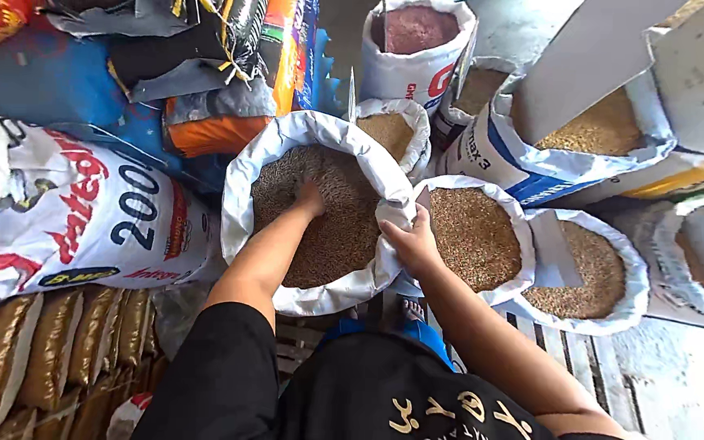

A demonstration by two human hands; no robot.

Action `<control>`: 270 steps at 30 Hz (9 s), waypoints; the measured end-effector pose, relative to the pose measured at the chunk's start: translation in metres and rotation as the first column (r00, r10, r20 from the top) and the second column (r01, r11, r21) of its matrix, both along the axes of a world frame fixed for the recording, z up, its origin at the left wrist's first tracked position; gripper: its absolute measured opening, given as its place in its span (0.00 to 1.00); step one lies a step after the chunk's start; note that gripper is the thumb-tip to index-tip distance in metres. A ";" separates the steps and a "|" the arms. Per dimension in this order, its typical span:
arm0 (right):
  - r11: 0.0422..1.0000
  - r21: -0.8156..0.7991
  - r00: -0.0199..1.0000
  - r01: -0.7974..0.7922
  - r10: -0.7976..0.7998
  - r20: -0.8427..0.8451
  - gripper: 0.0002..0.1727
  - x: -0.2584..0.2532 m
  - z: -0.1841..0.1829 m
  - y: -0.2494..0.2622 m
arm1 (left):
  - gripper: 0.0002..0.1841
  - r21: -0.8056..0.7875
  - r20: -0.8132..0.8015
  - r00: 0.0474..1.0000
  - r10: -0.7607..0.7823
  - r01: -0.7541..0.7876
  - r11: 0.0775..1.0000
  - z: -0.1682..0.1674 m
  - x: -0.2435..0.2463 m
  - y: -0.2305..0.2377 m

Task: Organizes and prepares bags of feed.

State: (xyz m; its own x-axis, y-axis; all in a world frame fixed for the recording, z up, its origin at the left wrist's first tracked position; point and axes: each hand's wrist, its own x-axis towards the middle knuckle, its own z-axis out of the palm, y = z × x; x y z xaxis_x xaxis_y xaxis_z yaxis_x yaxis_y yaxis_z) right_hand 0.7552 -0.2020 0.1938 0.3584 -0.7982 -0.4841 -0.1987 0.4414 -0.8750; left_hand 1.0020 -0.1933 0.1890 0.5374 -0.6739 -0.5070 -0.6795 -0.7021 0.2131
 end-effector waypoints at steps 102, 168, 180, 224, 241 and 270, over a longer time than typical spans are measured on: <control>0.270 -0.292 0.375 -0.917 0.339 -0.863 0.51 0.301 0.026 -0.104 | 0.16 -0.072 -0.314 0.764 -0.564 0.573 0.816 0.027 0.204 -0.089; -0.441 -0.272 0.043 -0.855 0.463 -0.885 0.29 0.372 0.004 0.004 | 0.23 0.092 -0.993 -0.101 0.058 -0.985 -0.143 0.003 -0.046 0.244; -0.170 -0.555 0.358 -0.814 0.606 -0.710 0.38 0.315 0.023 0.011 | 0.14 0.035 -0.935 -0.076 -0.345 -0.992 0.125 -0.062 -0.039 0.293; 0.828 0.432 0.892 -0.356 0.164 0.421 0.20 -0.042 -0.049 0.066 | 0.19 -0.118 -0.951 0.035 -0.308 -0.959 0.256 -0.091 -0.109 0.254; 0.946 0.156 0.669 -0.286 0.080 0.739 0.23 -0.037 -0.092 -0.018 | 0.12 0.094 -0.982 0.018 0.186 -0.814 0.574 -0.029 -0.081 0.266; 0.989 -0.133 0.958 0.057 -0.092 -0.272 0.28 0.020 -0.013 -0.036 | 0.35 0.033 0.111 0.294 -0.949 0.954 0.299 0.027 -0.026 -0.173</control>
State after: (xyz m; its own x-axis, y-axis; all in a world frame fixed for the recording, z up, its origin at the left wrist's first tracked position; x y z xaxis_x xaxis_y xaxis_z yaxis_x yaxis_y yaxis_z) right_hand 0.7747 -0.2376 0.1809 0.1618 -0.8769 -0.4527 -0.4111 0.3572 -0.8387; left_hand 0.9758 -0.3667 0.2161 -0.4519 -0.7604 -0.4665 -0.8831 0.4554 0.1132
